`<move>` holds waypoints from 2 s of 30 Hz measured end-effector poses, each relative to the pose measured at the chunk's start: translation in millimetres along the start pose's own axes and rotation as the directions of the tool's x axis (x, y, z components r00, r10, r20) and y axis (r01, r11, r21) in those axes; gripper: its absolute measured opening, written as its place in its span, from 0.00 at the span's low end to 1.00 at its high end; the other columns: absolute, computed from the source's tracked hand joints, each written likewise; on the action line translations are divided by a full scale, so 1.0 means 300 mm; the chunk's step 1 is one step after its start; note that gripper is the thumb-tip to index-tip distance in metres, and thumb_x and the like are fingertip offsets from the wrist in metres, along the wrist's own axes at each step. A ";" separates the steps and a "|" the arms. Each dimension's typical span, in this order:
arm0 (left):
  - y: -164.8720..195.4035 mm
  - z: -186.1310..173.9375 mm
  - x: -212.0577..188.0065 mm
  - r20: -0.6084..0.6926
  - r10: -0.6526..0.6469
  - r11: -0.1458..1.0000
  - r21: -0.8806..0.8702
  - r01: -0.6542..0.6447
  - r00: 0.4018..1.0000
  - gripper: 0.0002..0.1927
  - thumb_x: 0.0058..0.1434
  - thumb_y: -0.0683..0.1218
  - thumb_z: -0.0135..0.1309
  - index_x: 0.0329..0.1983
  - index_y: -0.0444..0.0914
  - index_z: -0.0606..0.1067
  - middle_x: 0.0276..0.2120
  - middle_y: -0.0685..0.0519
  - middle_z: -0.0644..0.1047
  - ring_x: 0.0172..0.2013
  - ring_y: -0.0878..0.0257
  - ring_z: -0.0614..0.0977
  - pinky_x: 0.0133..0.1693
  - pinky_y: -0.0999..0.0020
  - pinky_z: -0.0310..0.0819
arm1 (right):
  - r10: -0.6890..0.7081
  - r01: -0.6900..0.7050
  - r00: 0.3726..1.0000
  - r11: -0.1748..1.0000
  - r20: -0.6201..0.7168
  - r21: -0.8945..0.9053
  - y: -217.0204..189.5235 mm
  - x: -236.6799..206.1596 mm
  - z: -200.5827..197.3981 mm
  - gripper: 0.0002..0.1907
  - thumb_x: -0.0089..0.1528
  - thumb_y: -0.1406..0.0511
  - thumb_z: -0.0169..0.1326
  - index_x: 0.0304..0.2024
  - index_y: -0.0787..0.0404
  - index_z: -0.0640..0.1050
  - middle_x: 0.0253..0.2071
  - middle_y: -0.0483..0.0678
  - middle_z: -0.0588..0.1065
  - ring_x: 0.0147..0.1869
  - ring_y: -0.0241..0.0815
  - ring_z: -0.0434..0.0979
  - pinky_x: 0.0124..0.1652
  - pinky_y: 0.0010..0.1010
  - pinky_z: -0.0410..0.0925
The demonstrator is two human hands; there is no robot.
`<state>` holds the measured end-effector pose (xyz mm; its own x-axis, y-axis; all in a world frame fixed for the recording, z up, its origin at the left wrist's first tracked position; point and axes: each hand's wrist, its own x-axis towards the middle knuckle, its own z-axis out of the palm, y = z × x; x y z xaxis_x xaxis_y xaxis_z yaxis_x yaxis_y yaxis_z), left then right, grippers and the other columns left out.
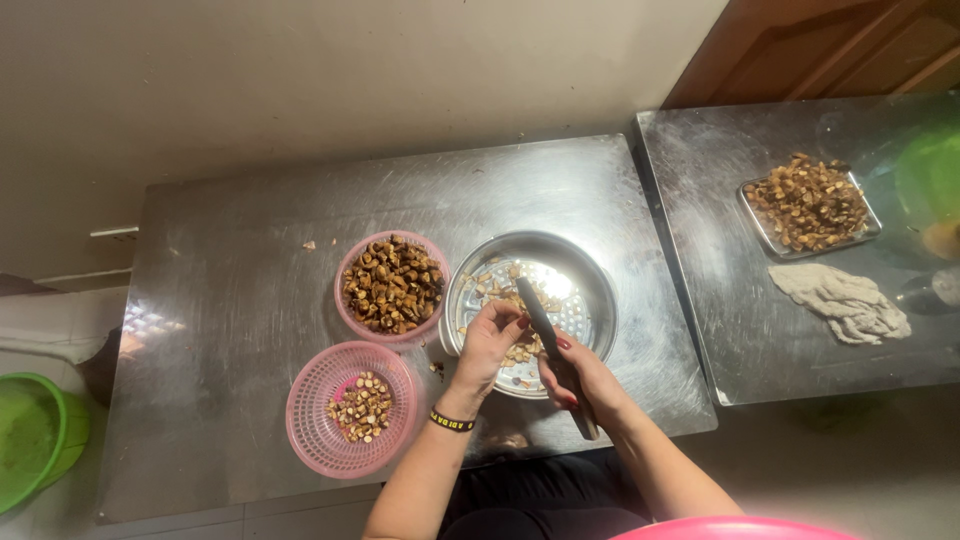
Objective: The person sits at a stainless steel table and trims brown food pieces with a small knife over a metal tray, cutting away unwanted parts. They sort the trimmed pieces by hand into pink plastic baskets and take new pieces from a bowl to continue trimming.
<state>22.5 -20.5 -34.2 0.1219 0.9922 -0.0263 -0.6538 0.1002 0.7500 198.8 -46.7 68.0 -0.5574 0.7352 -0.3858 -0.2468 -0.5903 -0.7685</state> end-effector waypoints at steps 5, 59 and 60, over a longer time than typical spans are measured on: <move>-0.011 0.005 -0.007 -0.008 0.083 0.988 0.131 -0.081 0.997 0.06 0.66 0.36 0.59 0.44 0.34 0.74 0.38 0.52 0.80 0.40 0.67 0.80 0.45 0.74 0.77 | -0.002 0.003 1.000 0.999 -0.026 0.054 0.007 -0.002 -0.007 0.29 0.69 0.54 0.39 0.72 0.53 0.61 0.23 0.44 0.69 0.13 0.30 0.56 0.17 0.21 0.57; 0.025 0.044 0.016 0.205 0.400 -0.012 0.976 -0.219 0.893 0.09 0.65 0.40 0.52 0.46 0.36 0.80 0.33 0.49 0.78 0.40 0.55 0.78 0.52 0.58 0.70 | -0.186 0.122 0.950 0.960 -0.249 -0.252 0.124 0.092 -0.152 0.28 0.70 0.56 0.40 0.72 0.55 0.64 0.29 0.47 0.75 0.20 0.29 0.61 0.20 0.21 0.59; 0.031 0.025 0.024 0.243 0.454 -0.041 0.967 -0.253 0.857 0.10 0.66 0.40 0.50 0.46 0.35 0.79 0.34 0.48 0.78 0.41 0.55 0.78 0.51 0.59 0.70 | -0.197 0.135 0.951 0.957 -0.239 -0.256 0.122 0.091 -0.151 0.29 0.69 0.56 0.41 0.73 0.51 0.62 0.29 0.47 0.75 0.20 0.29 0.60 0.20 0.20 0.59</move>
<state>23.0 -12.9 -22.5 -0.0107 0.8779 0.4787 0.7176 -0.3266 0.6151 210.4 -33.2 6.2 -0.2918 0.8951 -0.3370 -0.1085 -0.3811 -0.9181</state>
